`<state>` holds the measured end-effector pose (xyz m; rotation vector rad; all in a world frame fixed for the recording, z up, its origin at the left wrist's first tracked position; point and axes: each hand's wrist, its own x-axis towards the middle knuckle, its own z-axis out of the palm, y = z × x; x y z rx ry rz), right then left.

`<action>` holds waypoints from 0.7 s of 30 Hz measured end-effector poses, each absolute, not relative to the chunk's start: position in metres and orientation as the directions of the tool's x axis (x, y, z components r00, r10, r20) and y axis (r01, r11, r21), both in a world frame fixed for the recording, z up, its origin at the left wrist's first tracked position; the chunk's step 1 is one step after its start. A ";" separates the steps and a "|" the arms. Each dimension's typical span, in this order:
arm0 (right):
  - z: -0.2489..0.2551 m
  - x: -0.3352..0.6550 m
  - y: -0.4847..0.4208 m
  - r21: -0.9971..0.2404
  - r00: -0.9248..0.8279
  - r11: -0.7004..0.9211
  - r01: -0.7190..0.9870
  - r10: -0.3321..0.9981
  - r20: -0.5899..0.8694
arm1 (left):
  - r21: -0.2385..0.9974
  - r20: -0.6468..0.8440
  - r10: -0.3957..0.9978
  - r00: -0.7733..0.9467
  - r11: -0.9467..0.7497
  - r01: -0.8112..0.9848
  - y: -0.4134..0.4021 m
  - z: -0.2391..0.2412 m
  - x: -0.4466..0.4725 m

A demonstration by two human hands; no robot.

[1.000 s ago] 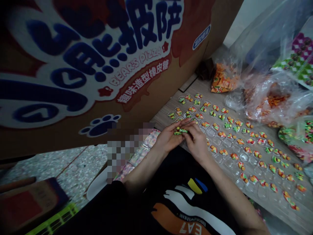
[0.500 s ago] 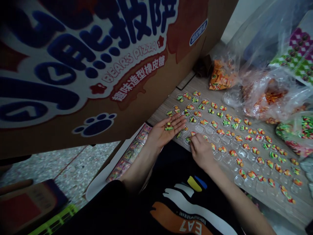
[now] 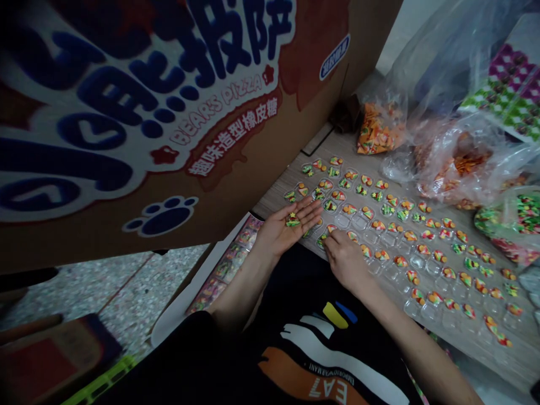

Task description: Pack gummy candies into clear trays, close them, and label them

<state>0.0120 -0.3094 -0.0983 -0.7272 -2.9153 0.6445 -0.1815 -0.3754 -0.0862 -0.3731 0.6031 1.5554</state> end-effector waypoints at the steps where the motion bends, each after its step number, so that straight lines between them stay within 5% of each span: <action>1: -0.102 0.012 -0.310 -0.420 -0.880 0.793 0.442 0.474 -0.032 | 0.154 -0.578 0.811 -0.088 0.003 -0.988 -0.376 -0.086 -0.181; 10: -0.107 0.010 -0.312 -0.612 -0.819 0.642 0.461 0.573 -0.016 | 0.187 -0.567 0.816 -0.110 -0.003 -0.982 -0.380 -0.086 -0.183; 16: -0.110 0.010 -0.311 -0.487 -0.846 0.747 0.452 0.533 0.032 | 0.176 -0.568 0.817 -0.099 0.002 -0.984 -0.378 -0.089 -0.181; 21: -0.111 0.010 -0.309 -0.503 -0.868 0.757 0.416 0.496 0.028 | 0.170 -0.554 0.827 -0.094 0.003 -0.985 -0.380 -0.089 -0.181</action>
